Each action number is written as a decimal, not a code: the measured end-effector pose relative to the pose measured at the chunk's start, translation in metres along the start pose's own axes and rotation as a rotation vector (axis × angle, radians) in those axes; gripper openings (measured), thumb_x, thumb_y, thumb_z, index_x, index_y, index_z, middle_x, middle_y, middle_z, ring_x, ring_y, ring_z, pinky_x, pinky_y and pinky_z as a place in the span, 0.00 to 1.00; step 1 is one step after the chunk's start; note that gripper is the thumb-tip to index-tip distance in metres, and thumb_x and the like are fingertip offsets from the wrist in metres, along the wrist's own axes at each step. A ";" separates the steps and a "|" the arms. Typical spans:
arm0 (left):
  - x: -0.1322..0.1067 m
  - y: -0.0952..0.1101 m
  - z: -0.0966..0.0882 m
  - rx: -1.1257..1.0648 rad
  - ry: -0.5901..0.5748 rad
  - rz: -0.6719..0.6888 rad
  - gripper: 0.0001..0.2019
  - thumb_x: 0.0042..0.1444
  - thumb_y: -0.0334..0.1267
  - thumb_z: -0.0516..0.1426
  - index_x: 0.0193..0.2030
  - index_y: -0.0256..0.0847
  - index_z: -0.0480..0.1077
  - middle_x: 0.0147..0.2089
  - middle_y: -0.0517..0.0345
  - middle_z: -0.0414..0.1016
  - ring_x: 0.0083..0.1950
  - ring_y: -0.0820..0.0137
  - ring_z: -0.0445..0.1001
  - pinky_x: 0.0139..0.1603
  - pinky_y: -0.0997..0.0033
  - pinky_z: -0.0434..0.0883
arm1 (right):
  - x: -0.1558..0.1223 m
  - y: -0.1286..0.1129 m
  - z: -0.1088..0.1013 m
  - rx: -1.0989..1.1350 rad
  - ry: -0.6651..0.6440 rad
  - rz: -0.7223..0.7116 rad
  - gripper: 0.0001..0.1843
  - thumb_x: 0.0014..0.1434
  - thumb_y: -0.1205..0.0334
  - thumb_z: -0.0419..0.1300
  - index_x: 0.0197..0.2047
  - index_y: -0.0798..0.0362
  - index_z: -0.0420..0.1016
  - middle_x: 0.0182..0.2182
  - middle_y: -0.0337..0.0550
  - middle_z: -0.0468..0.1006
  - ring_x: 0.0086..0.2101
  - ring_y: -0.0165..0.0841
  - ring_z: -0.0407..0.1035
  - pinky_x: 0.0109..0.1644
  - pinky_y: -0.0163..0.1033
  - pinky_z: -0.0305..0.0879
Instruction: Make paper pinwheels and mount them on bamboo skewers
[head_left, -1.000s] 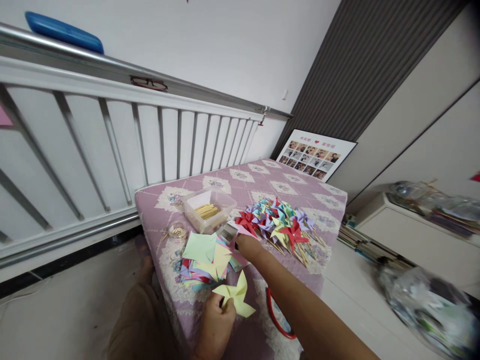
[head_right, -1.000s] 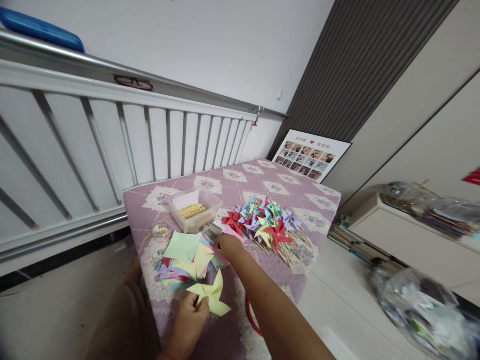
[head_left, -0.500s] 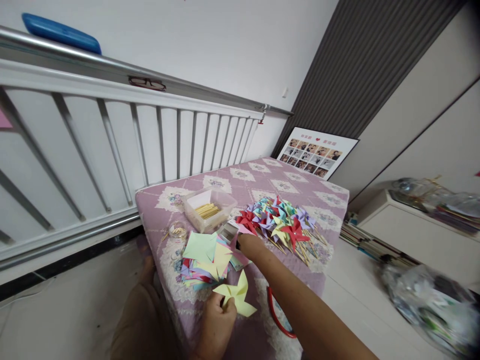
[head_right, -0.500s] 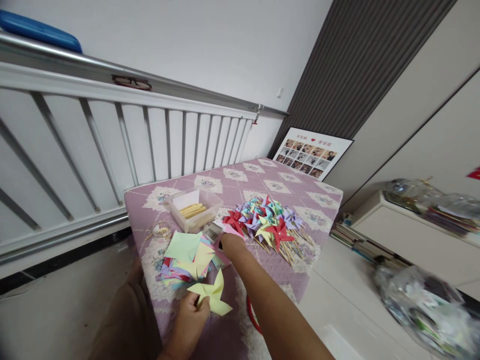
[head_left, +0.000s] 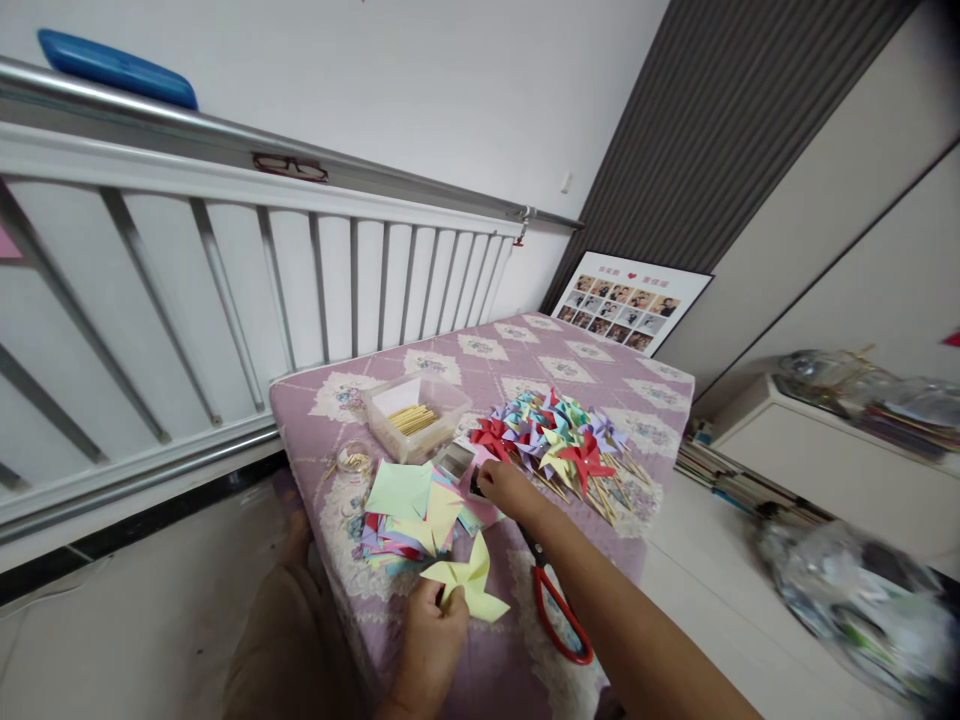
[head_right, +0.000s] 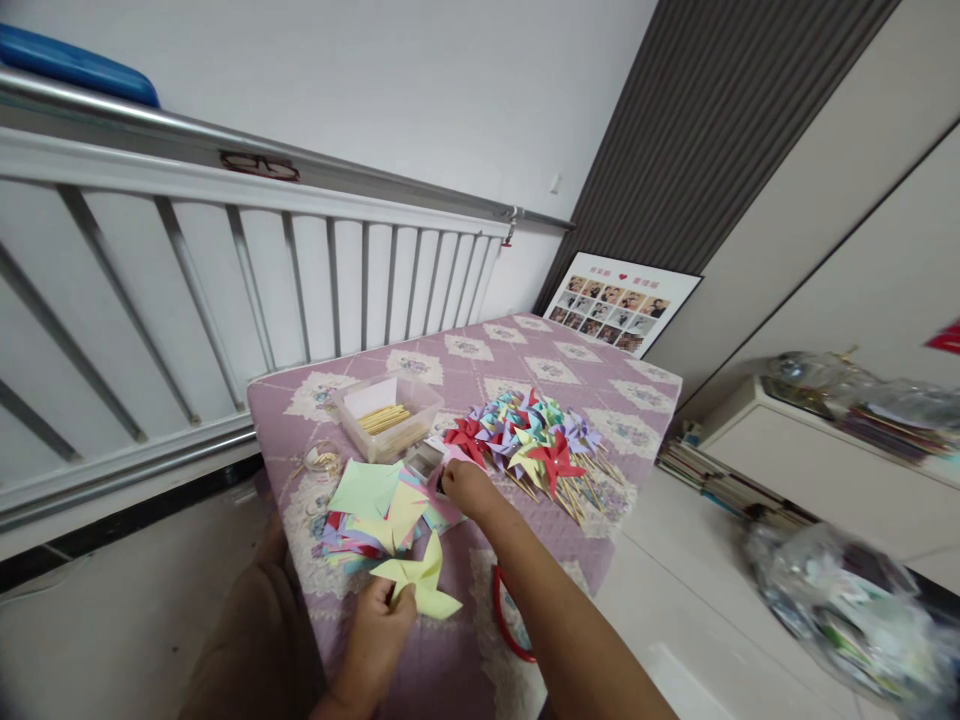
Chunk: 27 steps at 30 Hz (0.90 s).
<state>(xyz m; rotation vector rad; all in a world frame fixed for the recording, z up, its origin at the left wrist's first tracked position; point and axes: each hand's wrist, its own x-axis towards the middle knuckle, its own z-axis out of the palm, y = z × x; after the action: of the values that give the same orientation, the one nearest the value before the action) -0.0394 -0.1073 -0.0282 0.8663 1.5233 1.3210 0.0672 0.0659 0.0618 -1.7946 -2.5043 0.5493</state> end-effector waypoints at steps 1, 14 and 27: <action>0.000 0.001 -0.001 -0.029 0.004 0.006 0.10 0.48 0.38 0.55 0.33 0.37 0.75 0.32 0.54 0.79 0.36 0.64 0.75 0.39 0.71 0.70 | -0.006 0.003 0.000 0.041 -0.002 -0.003 0.13 0.65 0.56 0.58 0.47 0.55 0.73 0.43 0.43 0.77 0.40 0.34 0.74 0.44 0.45 0.73; -0.003 0.015 -0.015 -0.174 0.091 0.022 0.15 0.49 0.42 0.57 0.41 0.37 0.75 0.38 0.53 0.81 0.40 0.62 0.77 0.44 0.66 0.71 | -0.112 0.011 0.064 0.417 0.155 0.027 0.08 0.53 0.67 0.52 0.25 0.52 0.69 0.23 0.38 0.75 0.27 0.33 0.68 0.31 0.35 0.59; -0.004 0.012 -0.016 -0.143 0.150 0.029 0.15 0.50 0.45 0.56 0.37 0.35 0.74 0.28 0.58 0.75 0.31 0.67 0.71 0.35 0.70 0.68 | -0.151 0.020 0.102 0.544 0.335 0.106 0.07 0.58 0.61 0.50 0.30 0.49 0.66 0.26 0.41 0.76 0.28 0.36 0.71 0.34 0.36 0.65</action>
<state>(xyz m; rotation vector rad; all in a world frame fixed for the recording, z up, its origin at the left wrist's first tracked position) -0.0535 -0.1146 -0.0155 0.7144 1.5136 1.5255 0.1161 -0.0954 -0.0105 -1.6413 -1.8239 0.7669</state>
